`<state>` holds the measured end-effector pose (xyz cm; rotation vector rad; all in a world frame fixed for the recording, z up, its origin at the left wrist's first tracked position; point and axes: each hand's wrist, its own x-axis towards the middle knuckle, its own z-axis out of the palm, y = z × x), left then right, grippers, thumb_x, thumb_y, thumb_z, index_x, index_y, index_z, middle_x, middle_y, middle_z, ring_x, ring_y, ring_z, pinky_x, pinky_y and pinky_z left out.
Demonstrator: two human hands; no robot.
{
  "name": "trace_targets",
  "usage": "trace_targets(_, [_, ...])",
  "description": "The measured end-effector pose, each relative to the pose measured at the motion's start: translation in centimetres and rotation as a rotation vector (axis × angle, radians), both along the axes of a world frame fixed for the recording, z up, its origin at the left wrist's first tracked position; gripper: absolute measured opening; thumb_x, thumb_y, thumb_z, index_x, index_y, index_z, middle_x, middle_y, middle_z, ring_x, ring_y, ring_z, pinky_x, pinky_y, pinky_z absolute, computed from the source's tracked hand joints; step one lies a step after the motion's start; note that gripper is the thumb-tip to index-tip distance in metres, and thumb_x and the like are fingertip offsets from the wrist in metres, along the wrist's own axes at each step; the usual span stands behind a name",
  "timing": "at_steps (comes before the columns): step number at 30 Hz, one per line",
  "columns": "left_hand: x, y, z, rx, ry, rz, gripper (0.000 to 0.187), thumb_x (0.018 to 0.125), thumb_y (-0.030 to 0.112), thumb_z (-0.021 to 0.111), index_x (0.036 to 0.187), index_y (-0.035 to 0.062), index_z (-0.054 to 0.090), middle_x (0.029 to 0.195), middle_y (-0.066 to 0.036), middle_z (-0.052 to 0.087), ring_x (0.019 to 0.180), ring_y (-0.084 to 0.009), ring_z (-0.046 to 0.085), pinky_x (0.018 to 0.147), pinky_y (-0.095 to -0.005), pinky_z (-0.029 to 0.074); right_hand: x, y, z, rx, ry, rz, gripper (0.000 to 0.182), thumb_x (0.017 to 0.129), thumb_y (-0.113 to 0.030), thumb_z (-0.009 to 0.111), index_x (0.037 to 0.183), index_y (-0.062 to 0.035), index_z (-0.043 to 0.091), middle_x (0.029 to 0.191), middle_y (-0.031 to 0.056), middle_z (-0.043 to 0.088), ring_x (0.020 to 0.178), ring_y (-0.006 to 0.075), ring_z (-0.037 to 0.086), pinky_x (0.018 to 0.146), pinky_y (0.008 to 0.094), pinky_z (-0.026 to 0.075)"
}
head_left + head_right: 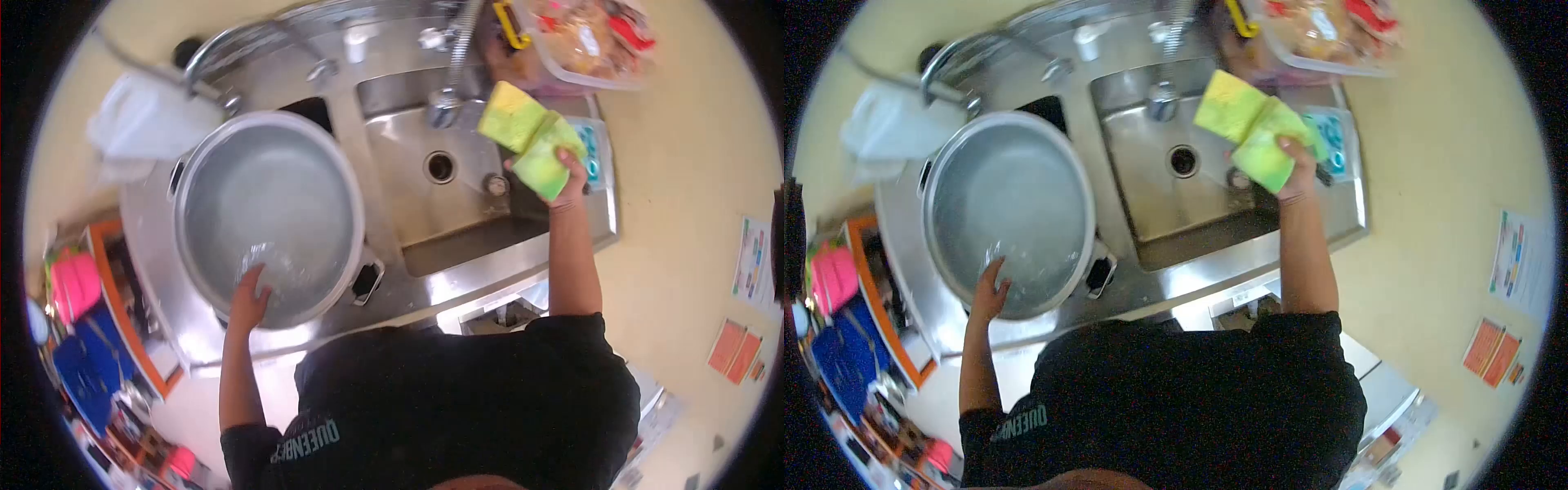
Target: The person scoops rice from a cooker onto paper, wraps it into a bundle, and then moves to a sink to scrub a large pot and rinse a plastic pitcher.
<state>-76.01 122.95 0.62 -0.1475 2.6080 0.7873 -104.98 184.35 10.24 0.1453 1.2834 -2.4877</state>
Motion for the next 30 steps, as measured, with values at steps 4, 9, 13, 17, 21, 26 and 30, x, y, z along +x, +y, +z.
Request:
trace_targets(4, [-3.1, 4.1, 4.1, 0.308, 0.108, 0.22, 0.051, 0.098, 0.019, 0.069, 0.144, 0.0034, 0.056, 0.143, -0.02, 0.061, 0.129, -0.035, 0.062, 0.109, -0.0423, 0.048, 2.6, -12.8, -2.9, -0.203, -0.177, 0.295, 0.072, 0.074, -0.019, 0.078, 0.139, 0.0017, 0.055, 0.129, 0.0195, 0.066, 0.114, 0.0373, 0.068, 0.099, 0.0513, 0.058])
trace_targets(9, [-6.8, 10.4, 9.1, 1.309, 0.121, 0.545, 0.053, 0.102, 0.023, 0.067, 0.148, 0.0032, 0.05, 0.134, -0.014, 0.065, 0.122, -0.024, 0.065, 0.104, -0.0411, 0.053, 6.4, -25.8, -5.0, -0.294, -0.355, 0.742, 0.073, 0.076, -0.017, 0.079, 0.142, 0.0009, 0.054, 0.131, 0.0177, 0.065, 0.118, 0.033, 0.067, 0.102, 0.0484, 0.057])
trace_targets(13, [-6.8, 10.3, 9.5, 1.257, 0.204, 0.855, 0.046, 0.101, 0.018, 0.068, 0.142, 0.0035, 0.053, 0.126, -0.01, 0.068, 0.112, -0.0209, 0.067, 0.098, -0.039, 0.057, 8.3, -31.4, 0.4, -0.343, -0.245, 0.862, 0.071, 0.082, -0.016, 0.08, 0.145, 0.0, 0.05, 0.135, 0.0154, 0.064, 0.122, 0.029, 0.065, 0.104, 0.0461, 0.055])
trace_targets(17, [-5.7, 9.6, 9.3, 1.224, 0.324, 1.05, 0.034, 0.097, 0.009, 0.069, 0.129, 0.0011, 0.058, 0.122, -0.007, 0.069, 0.109, -0.0195, 0.068, 0.095, -0.0371, 0.058, 9.1, -30.5, -1.7, 0.141, -0.057, 0.792, 0.063, 0.09, -0.012, 0.076, 0.146, -0.0013, 0.049, 0.136, 0.0133, 0.063, 0.121, 0.0264, 0.065, 0.101, 0.0446, 0.055])
trace_targets(21, [-4.9, 9.5, 7.5, 0.791, 0.627, 0.947, 0.026, 0.089, -0.002, 0.07, 0.112, 0.0028, 0.059, 0.119, -0.009, 0.07, 0.11, -0.0216, 0.068, 0.088, -0.0354, 0.057, 9.4, -30.5, 0.2, -0.018, -0.136, 0.568, 0.058, 0.096, -0.011, 0.072, 0.147, -0.0041, 0.046, 0.134, 0.0111, 0.064, 0.118, 0.0241, 0.066, 0.093, 0.0406, 0.057])
trace_targets(26, [-5.0, 9.0, 9.4, 0.029, 1.045, 0.499, 0.035, 0.068, -0.015, 0.068, 0.095, 0.006, 0.058, 0.114, -0.012, 0.067, 0.109, -0.0317, 0.065, 0.09, -0.0412, 0.051, 7.9, -31.0, -2.8, -0.222, -0.225, 0.487, 0.058, 0.099, -0.013, 0.07, 0.15, -0.0119, 0.042, 0.132, 0.0091, 0.062, 0.111, 0.0198, 0.067, 0.076, 0.033, 0.059])
trace_targets(30, [-5.1, 8.4, 9.1, -0.082, 0.969, 0.479, 0.035, 0.064, -0.013, 0.068, 0.091, 0.0057, 0.058, 0.107, -0.011, 0.064, 0.106, -0.0351, 0.061, 0.09, -0.0452, 0.05, 9.9, -34.3, -2.4, 0.087, -0.184, 0.498, 0.062, 0.101, -0.016, 0.069, 0.154, -0.0179, 0.038, 0.137, 0.0064, 0.057, 0.108, 0.0156, 0.066, 0.074, 0.0292, 0.058])
